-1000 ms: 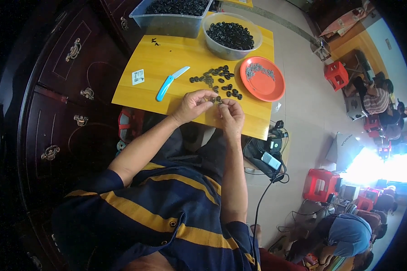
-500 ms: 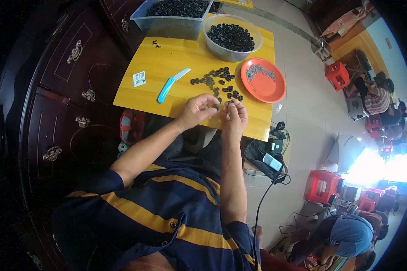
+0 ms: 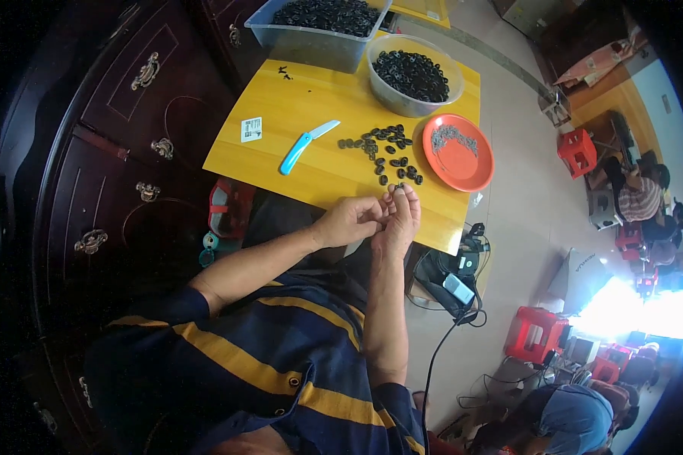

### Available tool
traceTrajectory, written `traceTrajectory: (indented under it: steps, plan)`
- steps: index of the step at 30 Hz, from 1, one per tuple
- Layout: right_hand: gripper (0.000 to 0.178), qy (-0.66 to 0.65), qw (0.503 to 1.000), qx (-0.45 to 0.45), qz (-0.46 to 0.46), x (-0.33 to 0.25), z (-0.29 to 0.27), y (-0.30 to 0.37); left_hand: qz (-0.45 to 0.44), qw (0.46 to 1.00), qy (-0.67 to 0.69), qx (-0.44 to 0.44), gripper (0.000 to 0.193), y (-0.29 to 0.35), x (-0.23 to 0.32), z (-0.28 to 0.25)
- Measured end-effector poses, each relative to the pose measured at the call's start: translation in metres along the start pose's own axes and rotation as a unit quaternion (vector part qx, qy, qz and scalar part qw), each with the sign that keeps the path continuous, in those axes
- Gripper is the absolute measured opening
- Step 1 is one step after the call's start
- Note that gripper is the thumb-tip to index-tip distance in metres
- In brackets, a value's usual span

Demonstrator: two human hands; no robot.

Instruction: The person assembles small plastic clips by inserting components into each piece by hand, then gathers and sorts the plastic pieces into containers.

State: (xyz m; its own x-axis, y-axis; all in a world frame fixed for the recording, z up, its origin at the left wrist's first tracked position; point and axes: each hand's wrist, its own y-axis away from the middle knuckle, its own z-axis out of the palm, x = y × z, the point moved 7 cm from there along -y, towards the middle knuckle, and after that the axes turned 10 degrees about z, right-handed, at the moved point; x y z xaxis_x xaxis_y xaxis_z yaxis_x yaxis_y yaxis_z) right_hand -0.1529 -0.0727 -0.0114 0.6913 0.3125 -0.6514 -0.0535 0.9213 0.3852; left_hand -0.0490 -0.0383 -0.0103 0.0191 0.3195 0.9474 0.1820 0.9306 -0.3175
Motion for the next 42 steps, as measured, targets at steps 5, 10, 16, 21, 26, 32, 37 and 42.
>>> traceTrajectory:
  steps: [5,10,16,21,26,32,37,42]
  plan:
    - [0.014,0.029,0.999,-0.018,-0.007,-0.001,0.001,-0.002,-0.012,0.999,-0.048,-0.012,0.011,-0.001,0.028,-0.003]
    - [0.014,0.075,0.996,-0.034,-0.021,-0.006,0.005,-0.003,-0.024,0.999,0.006,0.044,0.013,0.000,0.015,-0.023]
    - [0.015,0.155,0.986,-0.063,-0.021,-0.005,0.003,-0.006,0.020,0.990,-0.057,0.130,0.019,-0.017,0.011,-0.064]
    - [0.013,0.235,0.970,-0.058,-0.014,0.005,0.008,-0.005,0.045,0.990,-0.042,0.129,0.025,-0.019,0.007,-0.072]
    - [0.013,0.266,0.961,-0.065,-0.031,0.007,0.008,-0.007,0.062,0.990,-0.041,0.116,0.027,-0.016,0.008,-0.070]
    - [0.013,0.285,0.955,-0.073,-0.034,0.009,0.008,-0.008,0.049,0.994,-0.056,0.082,0.027,-0.015,0.010,-0.070]
    - [0.012,0.313,0.947,-0.072,-0.025,0.010,0.010,-0.006,0.052,0.995,-0.052,0.073,0.027,-0.016,0.010,-0.068]
    - [0.012,0.303,0.948,-0.089,-0.036,0.010,0.013,-0.006,0.044,0.995,-0.048,0.072,0.028,-0.016,0.007,-0.069]
